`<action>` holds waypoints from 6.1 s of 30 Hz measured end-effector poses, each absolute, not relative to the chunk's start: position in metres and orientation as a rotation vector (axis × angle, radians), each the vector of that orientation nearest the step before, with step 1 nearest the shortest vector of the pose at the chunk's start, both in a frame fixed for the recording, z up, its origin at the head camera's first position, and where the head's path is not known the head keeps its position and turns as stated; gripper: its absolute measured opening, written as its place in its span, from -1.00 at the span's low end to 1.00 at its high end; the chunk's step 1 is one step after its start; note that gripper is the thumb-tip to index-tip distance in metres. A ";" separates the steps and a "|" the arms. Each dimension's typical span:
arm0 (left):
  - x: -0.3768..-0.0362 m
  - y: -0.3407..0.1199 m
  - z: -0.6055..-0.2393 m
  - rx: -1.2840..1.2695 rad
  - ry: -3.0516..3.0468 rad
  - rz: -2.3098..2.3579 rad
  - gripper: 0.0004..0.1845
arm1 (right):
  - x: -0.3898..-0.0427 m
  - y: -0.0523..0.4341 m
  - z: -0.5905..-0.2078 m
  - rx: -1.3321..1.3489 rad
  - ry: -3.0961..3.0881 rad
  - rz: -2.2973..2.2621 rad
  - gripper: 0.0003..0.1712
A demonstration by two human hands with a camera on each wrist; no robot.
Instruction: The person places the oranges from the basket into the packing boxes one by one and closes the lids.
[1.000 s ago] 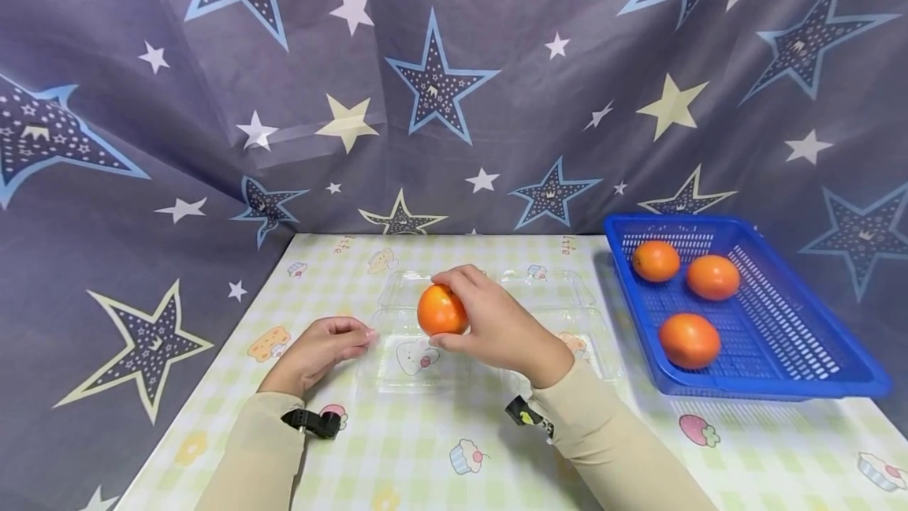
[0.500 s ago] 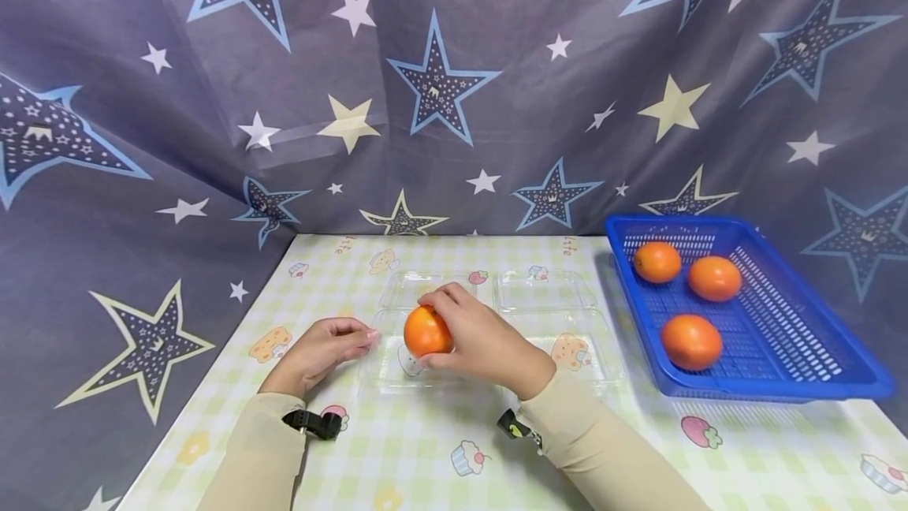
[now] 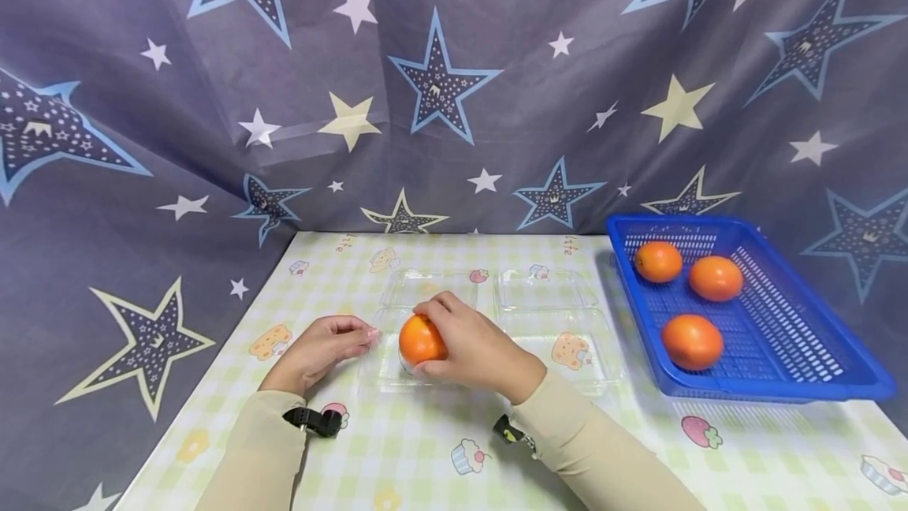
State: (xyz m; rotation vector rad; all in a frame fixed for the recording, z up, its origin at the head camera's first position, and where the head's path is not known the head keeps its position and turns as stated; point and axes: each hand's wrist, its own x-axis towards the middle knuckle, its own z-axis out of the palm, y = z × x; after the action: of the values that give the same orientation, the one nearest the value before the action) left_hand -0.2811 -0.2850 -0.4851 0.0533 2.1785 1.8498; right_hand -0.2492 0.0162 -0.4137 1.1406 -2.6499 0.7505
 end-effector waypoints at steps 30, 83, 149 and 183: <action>-0.277 -0.285 -0.485 0.067 2.163 1.866 -0.74 | -0.251 0.005 -0.434 1.097 -2.727 0.779 -0.32; -0.279 -0.285 -0.480 0.020 2.236 1.780 -0.66 | -0.247 -0.003 -0.443 1.063 -2.684 0.672 -0.31; -0.279 -0.285 -0.484 0.052 2.201 1.811 -0.69 | -0.248 0.012 -0.428 1.077 -2.662 0.466 -0.40; -0.281 -0.284 -0.482 0.032 2.205 1.808 -0.74 | -0.264 0.080 -0.366 0.949 -2.667 0.234 -0.45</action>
State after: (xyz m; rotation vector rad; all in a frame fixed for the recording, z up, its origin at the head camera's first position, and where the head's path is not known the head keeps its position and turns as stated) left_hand -0.2809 -0.2837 -0.4815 0.0319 2.2046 1.8080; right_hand -0.2638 0.0804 -0.3663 0.9489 -2.6670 0.2339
